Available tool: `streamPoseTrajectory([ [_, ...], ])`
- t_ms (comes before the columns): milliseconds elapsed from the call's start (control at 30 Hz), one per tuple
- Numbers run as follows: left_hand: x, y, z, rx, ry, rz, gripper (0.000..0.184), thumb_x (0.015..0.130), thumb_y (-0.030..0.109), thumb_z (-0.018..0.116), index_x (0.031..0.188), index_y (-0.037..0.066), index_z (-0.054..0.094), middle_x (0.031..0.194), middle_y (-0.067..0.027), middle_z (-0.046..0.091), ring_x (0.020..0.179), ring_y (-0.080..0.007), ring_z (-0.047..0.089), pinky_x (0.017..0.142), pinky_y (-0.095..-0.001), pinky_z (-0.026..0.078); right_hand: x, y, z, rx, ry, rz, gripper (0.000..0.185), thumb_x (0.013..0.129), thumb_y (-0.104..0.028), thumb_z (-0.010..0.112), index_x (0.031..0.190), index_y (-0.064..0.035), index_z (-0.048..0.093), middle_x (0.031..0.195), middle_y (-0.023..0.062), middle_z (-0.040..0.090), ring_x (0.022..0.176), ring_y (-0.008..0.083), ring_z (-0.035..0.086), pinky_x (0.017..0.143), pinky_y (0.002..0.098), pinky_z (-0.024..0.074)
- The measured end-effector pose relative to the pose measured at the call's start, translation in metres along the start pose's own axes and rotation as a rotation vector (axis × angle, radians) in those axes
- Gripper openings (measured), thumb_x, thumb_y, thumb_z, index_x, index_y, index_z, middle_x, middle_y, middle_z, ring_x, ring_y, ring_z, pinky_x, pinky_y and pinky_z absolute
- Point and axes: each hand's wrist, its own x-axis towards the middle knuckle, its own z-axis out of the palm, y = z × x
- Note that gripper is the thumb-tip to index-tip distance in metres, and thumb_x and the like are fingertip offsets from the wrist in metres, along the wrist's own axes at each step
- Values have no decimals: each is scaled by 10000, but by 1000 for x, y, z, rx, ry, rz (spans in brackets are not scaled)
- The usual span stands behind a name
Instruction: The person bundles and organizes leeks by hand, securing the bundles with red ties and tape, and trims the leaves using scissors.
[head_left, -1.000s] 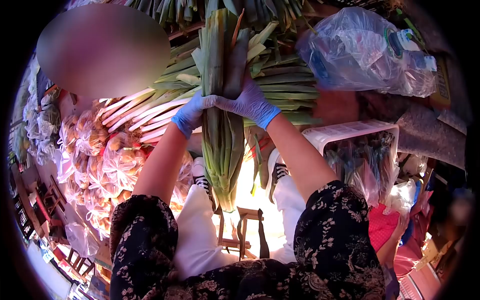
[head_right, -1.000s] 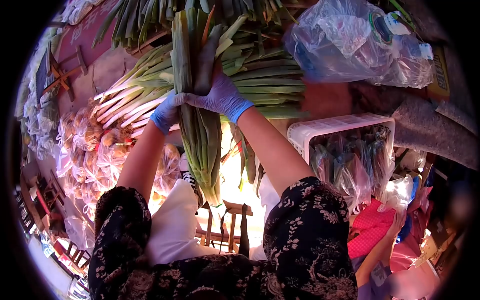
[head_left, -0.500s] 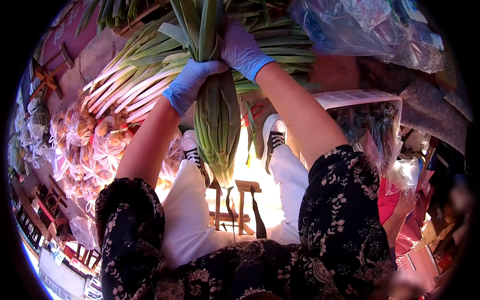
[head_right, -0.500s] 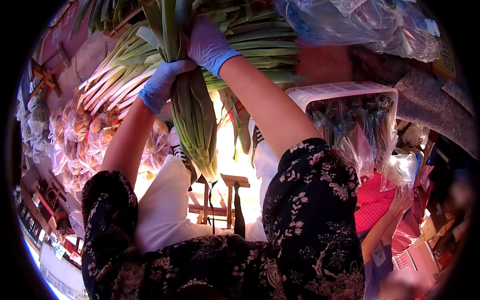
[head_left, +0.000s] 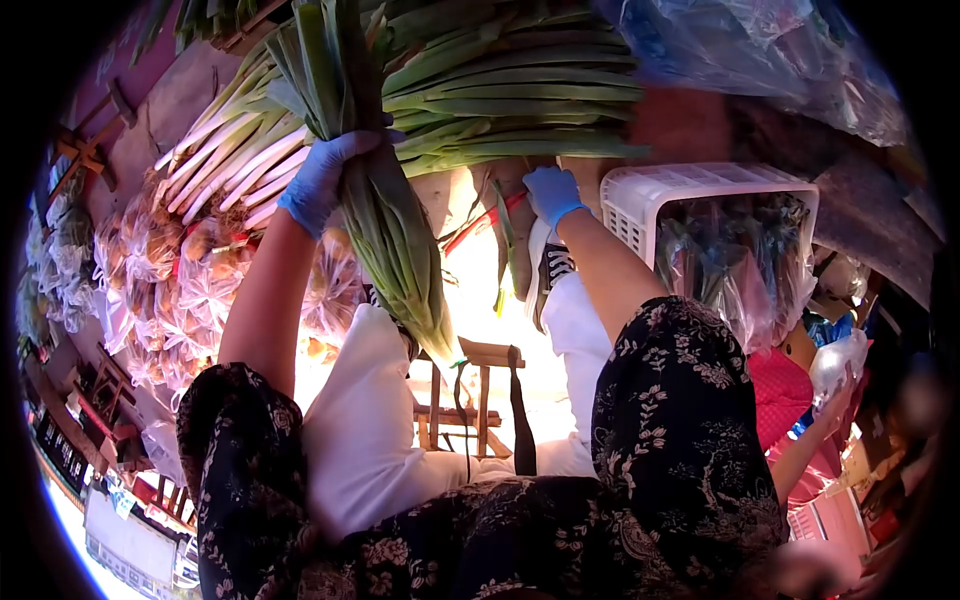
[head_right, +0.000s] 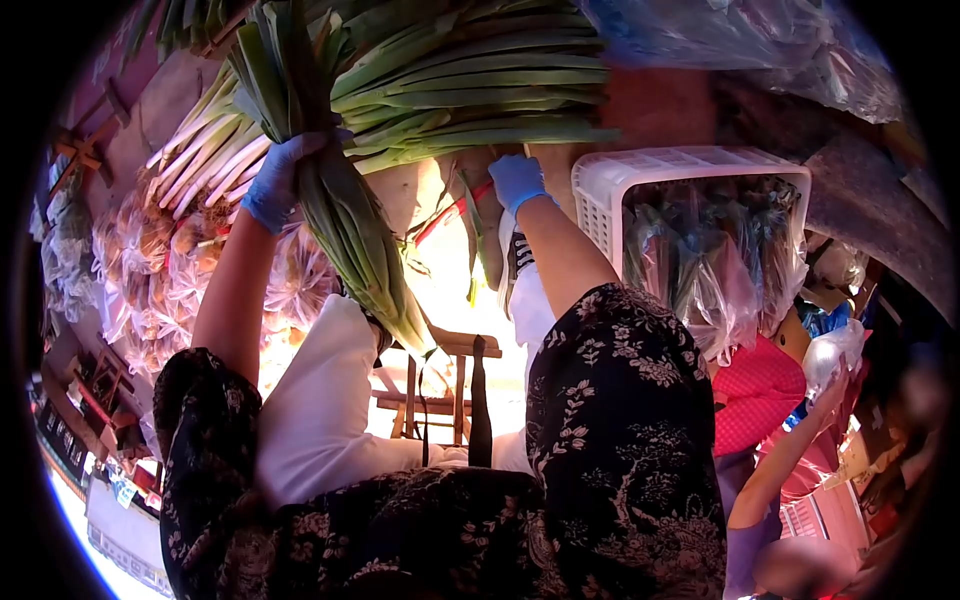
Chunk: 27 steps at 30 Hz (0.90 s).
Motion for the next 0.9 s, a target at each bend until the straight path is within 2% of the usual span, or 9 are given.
streamPoseTrajectory([
  [167, -6, 3, 6, -30, -50, -10, 407, 738, 110, 603, 1111, -21, 503, 979, -132, 636, 867, -194, 599, 811, -301, 495, 23, -10, -117, 571, -126, 11, 175, 742, -127, 553, 901, -65, 595, 877, 112, 622, 789, 263, 604, 691, 382, 479],
  [267, -4, 4, 7, -43, -73, -18, 414, 723, 104, 611, 1106, -15, 505, 1014, -137, 622, 864, -195, 594, 795, -319, 503, 28, -18, -176, 1378, 162, -48, 168, 739, -137, 562, 879, -54, 605, 818, 134, 616, 723, 281, 592, 654, 378, 474],
  [367, -4, -1, 4, -12, -24, -27, 451, 690, 124, 651, 1104, -3, 521, 983, -96, 593, 849, -196, 585, 807, -324, 495, 42, -20, -204, 1196, 297, -49, 177, 762, -177, 578, 885, -61, 631, 704, 130, 591, 660, 259, 595, 614, 365, 463],
  [467, -7, 1, 5, 14, 1, -3, 471, 670, 126, 668, 1101, -4, 529, 937, -75, 579, 851, -195, 579, 802, -321, 495, 39, -41, -213, 541, 336, 0, 234, 780, -261, 549, 803, -56, 657, 758, 128, 647, 704, 326, 615, 625, 399, 488],
  [500, -7, 1, 4, 37, -23, 43, 461, 674, 127, 662, 1097, -4, 533, 945, -80, 580, 856, -192, 575, 799, -316, 491, 40, -48, -211, 376, 307, 27, 272, 792, -305, 535, 800, -71, 673, 779, 118, 655, 716, 319, 626, 620, 406, 490],
  [633, -9, 0, 4, 45, -12, 34, 448, 666, 136, 660, 1078, 2, 548, 949, -72, 579, 874, -185, 563, 816, -303, 474, 47, -51, -188, -76, -2, 66, 210, 784, -240, 533, 821, -95, 680, 805, 116, 659, 764, 287, 639, 629, 412, 493],
  [733, -8, -1, 3, 46, -41, 71, 445, 658, 142, 660, 1069, 7, 557, 955, -66, 580, 891, -180, 554, 830, -296, 464, 44, -44, -181, -161, 395, -166, 204, 776, -209, 527, 854, -111, 688, 836, 117, 663, 808, 291, 641, 653, 410, 502],
  [833, -5, -1, 0, 59, -88, 102, 446, 656, 142, 661, 1068, 7, 559, 962, -64, 581, 899, -178, 551, 836, -295, 460, 39, -45, -204, 556, 226, -203, 206, 761, -201, 531, 863, -113, 687, 857, 122, 665, 832, 298, 642, 682, 407, 504],
  [900, -6, 0, 3, 38, -102, 96, 450, 661, 134, 660, 1079, 5, 556, 972, -68, 583, 905, -181, 554, 837, -299, 462, 41, -40, -217, 236, 129, 110, 221, 757, -211, 532, 874, -103, 685, 874, 129, 664, 845, 303, 641, 708, 400, 503],
])
